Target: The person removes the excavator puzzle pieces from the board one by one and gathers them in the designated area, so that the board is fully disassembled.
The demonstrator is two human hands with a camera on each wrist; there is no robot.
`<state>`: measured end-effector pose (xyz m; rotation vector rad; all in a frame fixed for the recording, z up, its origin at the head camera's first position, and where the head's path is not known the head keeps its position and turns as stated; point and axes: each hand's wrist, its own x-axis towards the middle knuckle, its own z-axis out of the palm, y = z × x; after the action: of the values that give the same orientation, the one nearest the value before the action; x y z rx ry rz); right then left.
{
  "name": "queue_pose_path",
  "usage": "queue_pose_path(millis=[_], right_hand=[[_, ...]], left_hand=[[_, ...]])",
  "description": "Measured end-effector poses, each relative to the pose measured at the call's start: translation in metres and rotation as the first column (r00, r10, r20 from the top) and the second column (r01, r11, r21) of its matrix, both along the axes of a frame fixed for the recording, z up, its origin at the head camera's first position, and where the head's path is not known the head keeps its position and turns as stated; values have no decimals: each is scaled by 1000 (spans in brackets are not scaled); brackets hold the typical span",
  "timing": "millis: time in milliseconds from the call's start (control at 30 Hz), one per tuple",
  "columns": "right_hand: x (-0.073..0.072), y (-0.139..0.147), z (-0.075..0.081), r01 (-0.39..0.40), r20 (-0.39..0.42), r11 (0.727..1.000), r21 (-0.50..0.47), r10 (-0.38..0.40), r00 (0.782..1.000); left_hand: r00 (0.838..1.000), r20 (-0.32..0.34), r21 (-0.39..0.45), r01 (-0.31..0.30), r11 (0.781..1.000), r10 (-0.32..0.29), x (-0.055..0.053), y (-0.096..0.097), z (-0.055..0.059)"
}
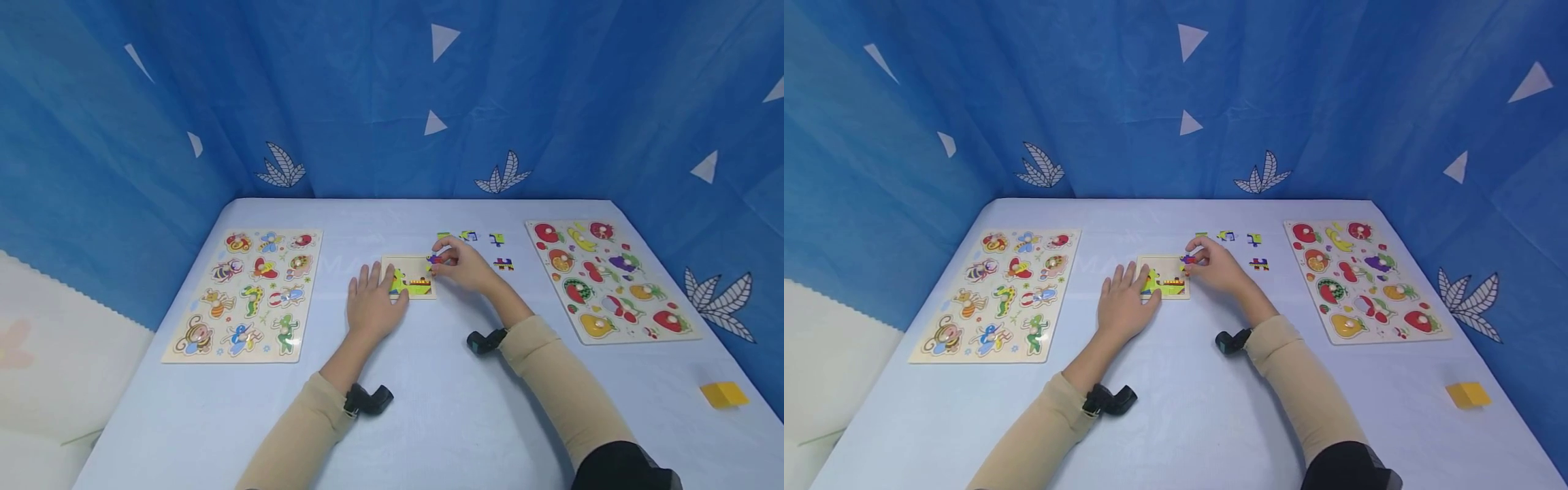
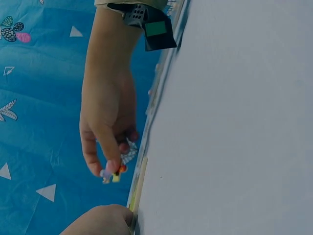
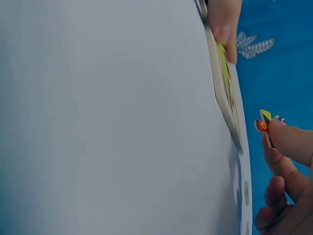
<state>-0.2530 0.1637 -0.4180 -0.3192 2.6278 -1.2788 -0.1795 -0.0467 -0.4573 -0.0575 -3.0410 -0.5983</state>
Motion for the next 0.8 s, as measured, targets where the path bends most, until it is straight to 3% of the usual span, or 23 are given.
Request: queue_pose_path(millis=[233, 433, 800], right_hand=[[-5, 41, 1, 88, -12, 992, 94, -87, 996], [-7, 67, 0, 112, -32, 981, 161, -108, 994], [-10, 72, -6, 106, -65, 967, 233, -93, 994]], left_hand=[[1000, -14, 10, -2, 1000, 2, 0, 0, -1], [1000, -12, 13, 0, 1000, 1, 0, -1, -2], [1000, -12, 18, 4, 1000, -4, -1, -1, -3]])
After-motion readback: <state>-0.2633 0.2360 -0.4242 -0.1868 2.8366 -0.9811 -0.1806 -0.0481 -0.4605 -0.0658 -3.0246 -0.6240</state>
